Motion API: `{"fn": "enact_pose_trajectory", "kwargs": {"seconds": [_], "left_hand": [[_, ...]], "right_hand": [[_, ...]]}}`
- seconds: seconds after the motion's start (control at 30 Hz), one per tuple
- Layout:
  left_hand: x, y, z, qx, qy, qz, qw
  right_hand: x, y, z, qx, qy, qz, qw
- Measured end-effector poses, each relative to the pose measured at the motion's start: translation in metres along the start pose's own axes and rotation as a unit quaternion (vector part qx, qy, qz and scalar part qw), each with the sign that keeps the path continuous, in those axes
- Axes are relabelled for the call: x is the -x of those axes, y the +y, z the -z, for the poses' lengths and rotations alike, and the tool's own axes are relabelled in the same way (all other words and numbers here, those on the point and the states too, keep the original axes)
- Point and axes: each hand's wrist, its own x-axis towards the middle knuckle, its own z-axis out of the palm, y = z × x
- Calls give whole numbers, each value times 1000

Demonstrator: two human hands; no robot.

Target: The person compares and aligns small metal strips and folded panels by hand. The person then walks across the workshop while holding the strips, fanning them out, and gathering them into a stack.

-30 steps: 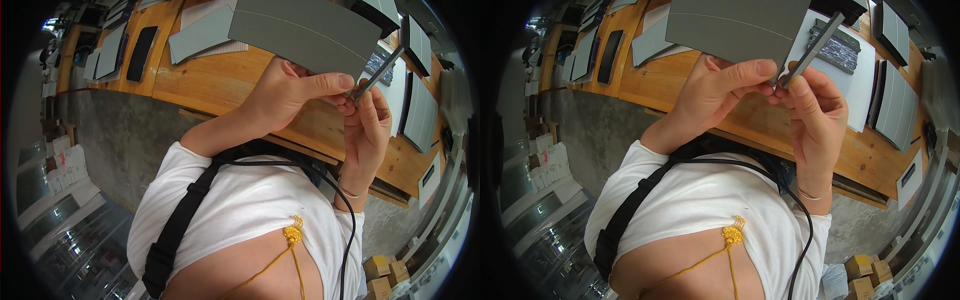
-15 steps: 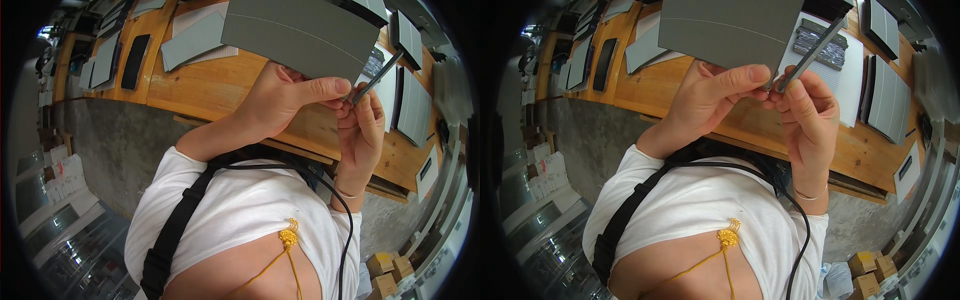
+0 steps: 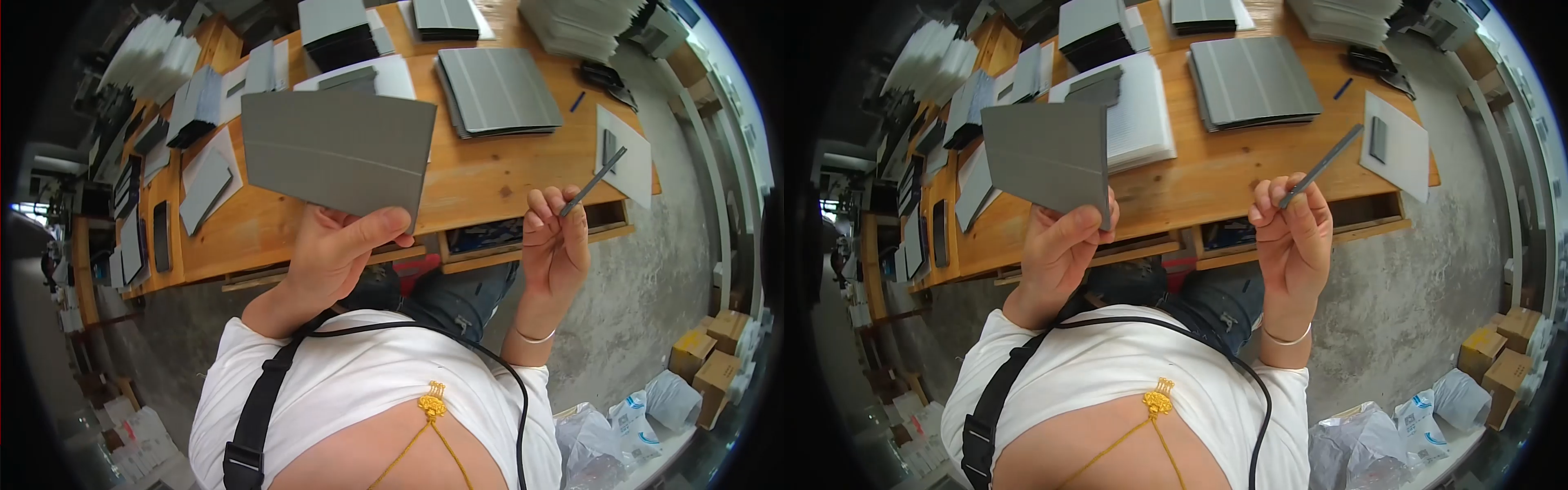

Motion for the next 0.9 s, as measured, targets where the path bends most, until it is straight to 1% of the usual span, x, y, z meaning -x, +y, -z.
{"fn": "enact_pose_trajectory", "kwargs": {"seconds": [0.07, 0.1, 0.17, 0.23, 0.3, 0.33, 0.4, 0.5, 0.53, 0.57, 0.63, 0.67, 0.73, 0.83, 0.9], "left_hand": [[-7, -5, -35, -15, 0, 17, 1000], [-14, -4, -54, -22, 9, 32, 999], [-28, 1, -97, -26, 12, 42, 999], [-48, 13, -143, 35, -27, 64, 997], [-57, 23, -190, 99, -42, 117, 987], [-60, 28, -215, 139, -42, 143, 979], [-62, 34, -255, 228, -81, 182, 953], [-56, 37, -311, 318, -140, 218, 912], [-54, 39, -328, 327, -160, 219, 905], [-51, 40, -343, 324, -153, 216, 908], [-47, 42, -371, 396, -209, 231, 864], [-45, 45, -383, 394, -208, 231, 865], [-43, 53, -408, 423, -215, 252, 843], [-45, 62, -442, 437, -204, 268, 834], [-52, 60, -458, 436, -213, 274, 830]], "right_hand": [[-3, -45, 22, -32, 24, 28, 999], [-6, -70, 28, -38, 23, 37, 998], [-8, -126, 37, -31, 59, 67, 996], [-9, -181, 42, -41, 65, 77, 994], [-6, -229, 35, -103, 73, 59, 990], [-2, -249, 31, -120, 80, 42, 989], [6, -286, 21, -105, 70, 45, 991], [18, -327, 0, -117, 68, 19, 991], [21, -336, -6, -114, 71, 10, 991], [23, -346, -13, -119, 69, 2, 990], [30, -366, -26, -102, 66, -19, 992], [32, -374, -32, -104, 64, -19, 992], [34, -390, -45, -97, 49, -28, 994], [36, -413, -65, -86, 53, -31, 994], [35, -426, -72, -86, 50, -28, 995]]}}
